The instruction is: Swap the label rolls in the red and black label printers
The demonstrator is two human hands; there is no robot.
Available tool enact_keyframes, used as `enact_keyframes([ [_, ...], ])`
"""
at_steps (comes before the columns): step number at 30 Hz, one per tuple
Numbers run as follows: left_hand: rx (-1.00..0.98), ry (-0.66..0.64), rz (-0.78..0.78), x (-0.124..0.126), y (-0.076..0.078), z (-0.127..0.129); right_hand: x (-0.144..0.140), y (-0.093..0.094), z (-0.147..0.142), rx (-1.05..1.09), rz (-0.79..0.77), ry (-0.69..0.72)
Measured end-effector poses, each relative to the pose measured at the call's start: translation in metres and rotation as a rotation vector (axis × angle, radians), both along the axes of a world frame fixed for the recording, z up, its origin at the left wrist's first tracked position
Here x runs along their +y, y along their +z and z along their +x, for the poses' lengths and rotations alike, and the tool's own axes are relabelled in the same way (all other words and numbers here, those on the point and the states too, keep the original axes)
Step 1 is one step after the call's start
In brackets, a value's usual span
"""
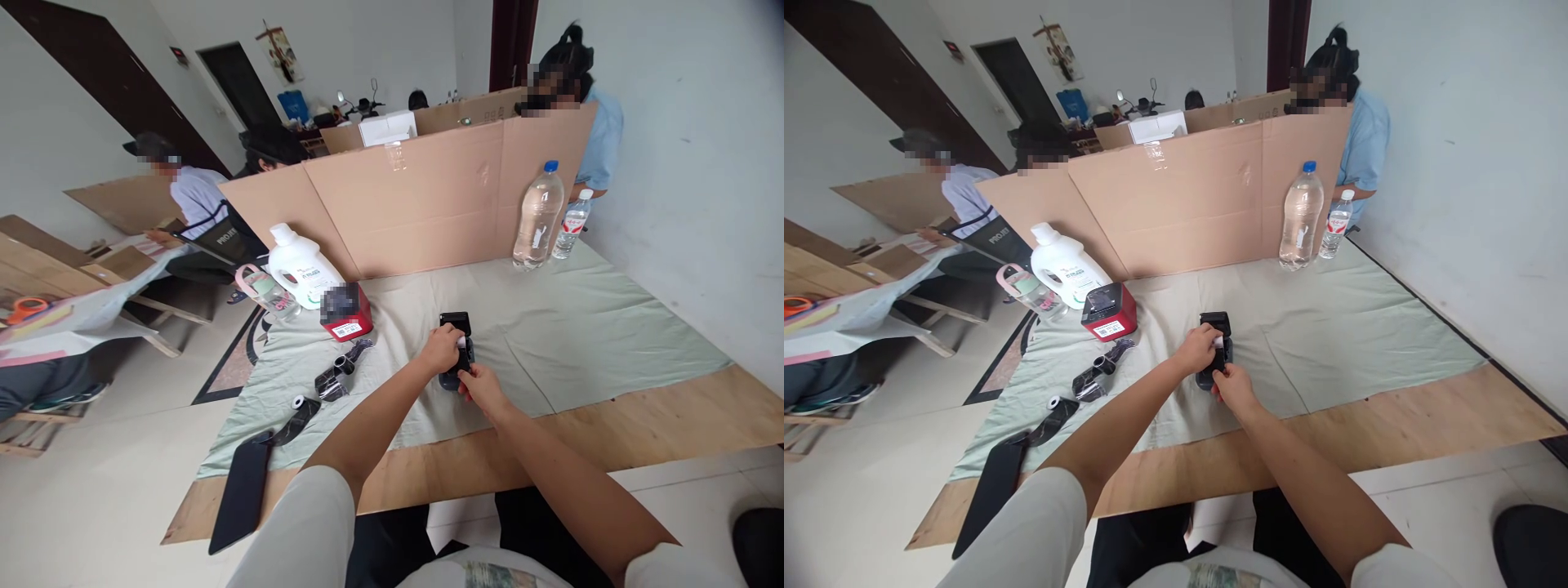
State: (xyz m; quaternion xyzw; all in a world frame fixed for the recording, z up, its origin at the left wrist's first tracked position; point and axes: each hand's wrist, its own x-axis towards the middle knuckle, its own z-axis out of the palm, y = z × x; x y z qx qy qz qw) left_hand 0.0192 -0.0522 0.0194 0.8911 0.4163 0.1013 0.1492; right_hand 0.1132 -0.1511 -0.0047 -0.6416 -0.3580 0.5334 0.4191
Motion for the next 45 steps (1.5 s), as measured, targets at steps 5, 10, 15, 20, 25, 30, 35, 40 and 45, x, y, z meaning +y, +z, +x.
enact_keyframes([
  [5, 0.027, -0.055, -0.014, 0.004, -0.005, -0.001, 0.001, -0.001, -0.001, -0.013, -0.010, -0.006],
  [10, 0.003, -0.083, -0.026, 0.008, -0.012, -0.001, 0.003, -0.001, -0.001, -0.017, -0.014, -0.003],
  [15, -0.036, -0.022, -0.008, 0.008, -0.015, -0.001, 0.004, -0.003, 0.000, -0.044, -0.009, 0.003],
  [20, -0.005, -0.023, -0.010, 0.014, -0.016, 0.002, 0.004, -0.003, 0.001, -0.063, -0.012, 0.029],
  [25, 0.093, -0.051, 0.006, 0.019, -0.023, 0.000, 0.002, -0.009, 0.016, -0.143, -0.015, 0.095],
  [30, 0.102, -0.056, 0.005, 0.021, -0.028, 0.000, -0.005, -0.015, 0.033, -0.500, 0.196, 0.018],
  [35, -0.024, -0.014, -0.051, 0.020, -0.028, -0.006, -0.016, -0.016, 0.029, -1.046, 0.649, 0.209],
  [40, -0.163, 0.019, -0.130, 0.009, -0.028, -0.020, -0.021, -0.024, 0.028, -1.273, 0.621, 0.343],
  [45, -0.398, 0.288, -0.061, 0.018, -0.015, -0.030, -0.024, -0.027, 0.029, -1.340, 0.631, 0.358],
])
